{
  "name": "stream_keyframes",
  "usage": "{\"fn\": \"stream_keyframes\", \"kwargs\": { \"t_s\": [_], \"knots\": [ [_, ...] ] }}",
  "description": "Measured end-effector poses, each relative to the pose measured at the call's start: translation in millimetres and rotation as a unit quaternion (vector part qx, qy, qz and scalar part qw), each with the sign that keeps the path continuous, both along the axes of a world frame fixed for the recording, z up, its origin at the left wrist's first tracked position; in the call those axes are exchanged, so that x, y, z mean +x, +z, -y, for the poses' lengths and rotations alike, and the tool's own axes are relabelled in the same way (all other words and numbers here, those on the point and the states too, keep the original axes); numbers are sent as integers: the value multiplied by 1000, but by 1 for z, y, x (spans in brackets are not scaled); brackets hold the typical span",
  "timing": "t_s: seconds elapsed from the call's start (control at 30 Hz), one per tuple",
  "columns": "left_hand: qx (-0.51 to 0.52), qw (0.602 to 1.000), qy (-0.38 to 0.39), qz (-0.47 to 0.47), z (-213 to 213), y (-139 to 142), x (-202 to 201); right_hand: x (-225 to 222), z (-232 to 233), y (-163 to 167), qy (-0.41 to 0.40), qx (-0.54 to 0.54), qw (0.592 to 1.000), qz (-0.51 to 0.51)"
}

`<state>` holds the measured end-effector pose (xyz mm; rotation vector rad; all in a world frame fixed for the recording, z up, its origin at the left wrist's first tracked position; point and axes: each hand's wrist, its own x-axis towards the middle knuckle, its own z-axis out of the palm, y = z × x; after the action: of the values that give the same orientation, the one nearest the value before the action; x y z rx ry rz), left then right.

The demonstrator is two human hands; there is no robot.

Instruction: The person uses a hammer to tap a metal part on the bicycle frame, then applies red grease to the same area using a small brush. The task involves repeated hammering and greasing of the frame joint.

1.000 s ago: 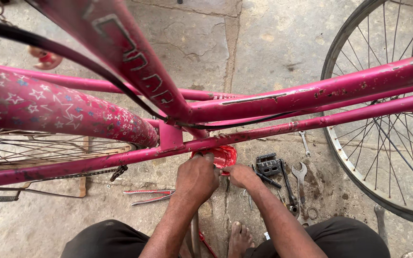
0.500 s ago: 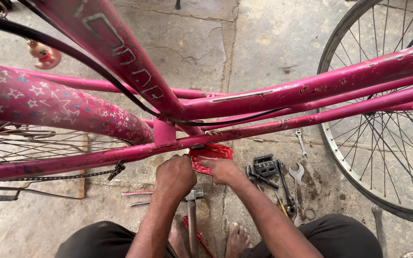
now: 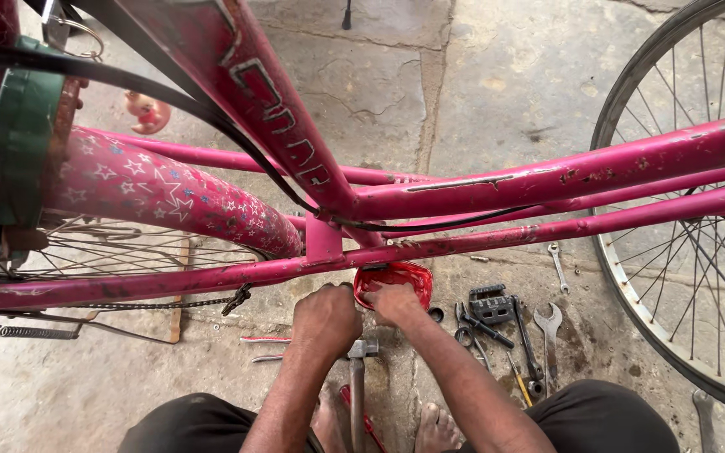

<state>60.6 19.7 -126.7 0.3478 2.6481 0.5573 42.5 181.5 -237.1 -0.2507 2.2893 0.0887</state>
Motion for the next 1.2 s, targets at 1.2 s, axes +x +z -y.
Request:
{"fn": "stream_keyframes", "kwargs": {
  "t_s": [1.2],
  "knots": [
    [37,999,-31,-19,-29,8,1,56,-57,-14,-224,-102,951,-186]
  ]
}}
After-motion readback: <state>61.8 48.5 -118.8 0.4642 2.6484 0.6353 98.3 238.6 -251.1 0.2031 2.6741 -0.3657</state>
